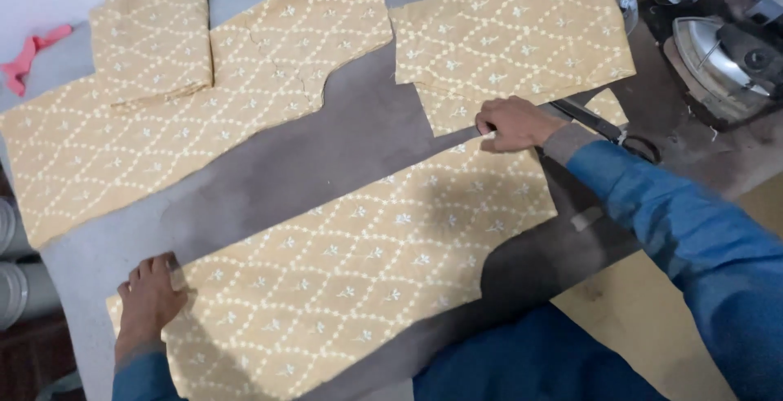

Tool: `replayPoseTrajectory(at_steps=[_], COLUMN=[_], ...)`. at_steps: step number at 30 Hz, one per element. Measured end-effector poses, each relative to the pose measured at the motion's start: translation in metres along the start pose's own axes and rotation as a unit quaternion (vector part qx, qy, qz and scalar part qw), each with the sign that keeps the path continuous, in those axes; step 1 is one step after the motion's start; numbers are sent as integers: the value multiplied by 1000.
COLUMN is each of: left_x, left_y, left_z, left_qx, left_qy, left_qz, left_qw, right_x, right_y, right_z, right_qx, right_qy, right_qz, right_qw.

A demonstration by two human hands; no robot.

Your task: The person uses shears to cut a piece of patterned fabric on a worktable, then folds and stacks the cut pieces. The person also smooths and aligns the fabric layers before and after cutting.

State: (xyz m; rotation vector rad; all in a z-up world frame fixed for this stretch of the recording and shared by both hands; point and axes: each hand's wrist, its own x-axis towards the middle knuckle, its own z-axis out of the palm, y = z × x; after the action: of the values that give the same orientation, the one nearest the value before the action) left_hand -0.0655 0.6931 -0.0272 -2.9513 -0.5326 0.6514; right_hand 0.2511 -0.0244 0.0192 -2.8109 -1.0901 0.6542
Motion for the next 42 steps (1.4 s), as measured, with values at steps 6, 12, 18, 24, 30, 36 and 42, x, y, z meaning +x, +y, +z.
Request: replayPoseTrajectory(at_steps=[6,12,18,24,30,36,42], left_x=[5,40,28,33,-58,-162,-184], left_y=[-12,-77,-118,-259,-260,-132,-50], left_z=[-75,-36,-85,-66,-50,-14,118], left_qx=[8,153,34,-382,-380,114,138], left_qy=[-225,-257,-216,74,173,337,220], left_qz=[-63,-31,-91,48,70,16,-37], left_qw=[972,954,972,920,906,935,965], right_x=[-10,-21,-51,-94,-142,-157,-172], right_y=[-25,-26,-42,-33,-23,-26,-29], right_z=[-32,-37,-82,-147,-130,3,139], right_qx=[41,41,54,-16,-78,-141,-228], right_qy=[-102,-98,-3,213,442,435,377], right_qz=[133,178,197,42,-105,23,30], right_qw=[985,978,979,976,887,889,897])
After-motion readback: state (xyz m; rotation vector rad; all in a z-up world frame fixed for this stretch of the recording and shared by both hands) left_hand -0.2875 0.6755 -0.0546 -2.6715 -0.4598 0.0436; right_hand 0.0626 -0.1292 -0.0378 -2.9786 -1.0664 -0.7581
